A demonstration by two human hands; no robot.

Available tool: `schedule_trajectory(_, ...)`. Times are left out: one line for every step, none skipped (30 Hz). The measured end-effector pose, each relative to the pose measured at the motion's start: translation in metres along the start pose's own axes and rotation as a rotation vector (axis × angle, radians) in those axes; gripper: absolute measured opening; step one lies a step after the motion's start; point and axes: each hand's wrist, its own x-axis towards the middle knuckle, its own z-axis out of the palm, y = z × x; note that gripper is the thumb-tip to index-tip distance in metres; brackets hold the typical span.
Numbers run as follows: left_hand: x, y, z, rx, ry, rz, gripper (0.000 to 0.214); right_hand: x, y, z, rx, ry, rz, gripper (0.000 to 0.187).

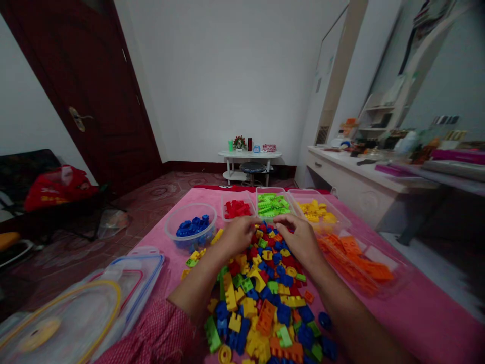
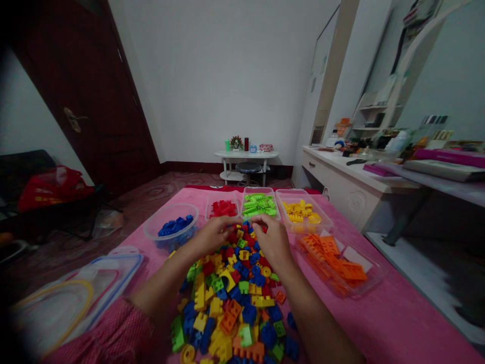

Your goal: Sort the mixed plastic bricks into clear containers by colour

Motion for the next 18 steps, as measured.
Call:
schedule_trajectory(-0.007,0.000,0.003,0.051,-0.037,0.016,0.038,-0.001,0.001,0.001,-0.025,-0.023,-0.005,0.020)
schedule_trajectory(-0.012,-0.001,0.006,0.091,-0.069,0.026,0.042,-0.001,0.001,0.002,-0.040,-0.050,-0.010,0.020)
schedule_trajectory(-0.016,-0.001,0.007,0.122,-0.085,0.022,0.046,-0.003,0.001,0.004,-0.045,-0.078,-0.017,0.021)
schedule_trajectory(-0.019,-0.002,0.008,0.144,-0.092,0.008,0.047,-0.004,0.000,0.006,-0.044,-0.113,-0.027,0.022)
schedule_trajectory(-0.020,-0.003,0.009,0.159,-0.090,-0.013,0.047,-0.007,-0.001,0.008,-0.041,-0.159,-0.039,0.023)
schedule_trajectory(-0.021,-0.004,0.008,0.163,-0.079,-0.037,0.044,-0.009,-0.003,0.011,-0.044,-0.212,-0.054,0.024)
schedule_trajectory(-0.021,-0.005,0.007,0.156,-0.066,-0.058,0.040,-0.012,-0.006,0.014,-0.060,-0.269,-0.073,0.024)
schedule_trajectory(-0.020,-0.006,0.007,0.143,-0.056,-0.072,0.036,-0.016,-0.008,0.018,-0.090,-0.320,-0.091,0.024)
schedule_trajectory(-0.020,-0.007,0.006,0.128,-0.054,-0.076,0.032,-0.019,-0.010,0.021,-0.131,-0.363,-0.109,0.025)
schedule_trajectory(-0.020,-0.008,0.005,0.113,-0.054,-0.073,0.029,-0.023,-0.012,0.025,-0.177,-0.389,-0.127,0.026)
schedule_trajectory(-0.020,-0.010,0.004,0.099,-0.044,-0.073,0.028,-0.026,-0.013,0.028,-0.221,-0.398,-0.145,0.027)
schedule_trajectory(-0.020,-0.011,0.004,0.085,-0.020,-0.079,0.028,-0.028,-0.014,0.032,-0.256,-0.390,-0.162,0.028)
schedule_trajectory(-0.020,-0.012,0.003,0.062,0.017,-0.094,0.028,-0.030,-0.014,0.034,-0.277,-0.377,-0.175,0.028)
schedule_trajectory(-0.020,-0.013,0.002,0.026,0.064,-0.115,0.029,-0.031,-0.014,0.037,-0.280,-0.358,-0.182,0.028)
schedule_trajectory(-0.020,-0.013,0.001,-0.025,0.117,-0.140,0.029,-0.032,-0.015,0.038,-0.262,-0.337,-0.175,0.028)
schedule_trajectory(-0.019,-0.013,0.000,-0.091,0.168,-0.170,0.028,-0.031,-0.015,0.039,-0.220,-0.310,-0.149,0.028)
schedule_trajectory(-0.019,-0.012,-0.002,-0.176,0.214,-0.210,0.028,-0.030,-0.015,0.038,-0.148,-0.277,-0.100,0.027)
schedule_trajectory(-0.018,-0.011,-0.004,-0.287,0.251,-0.266,0.028,-0.027,-0.015,0.037,-0.048,-0.240,-0.030,0.027)
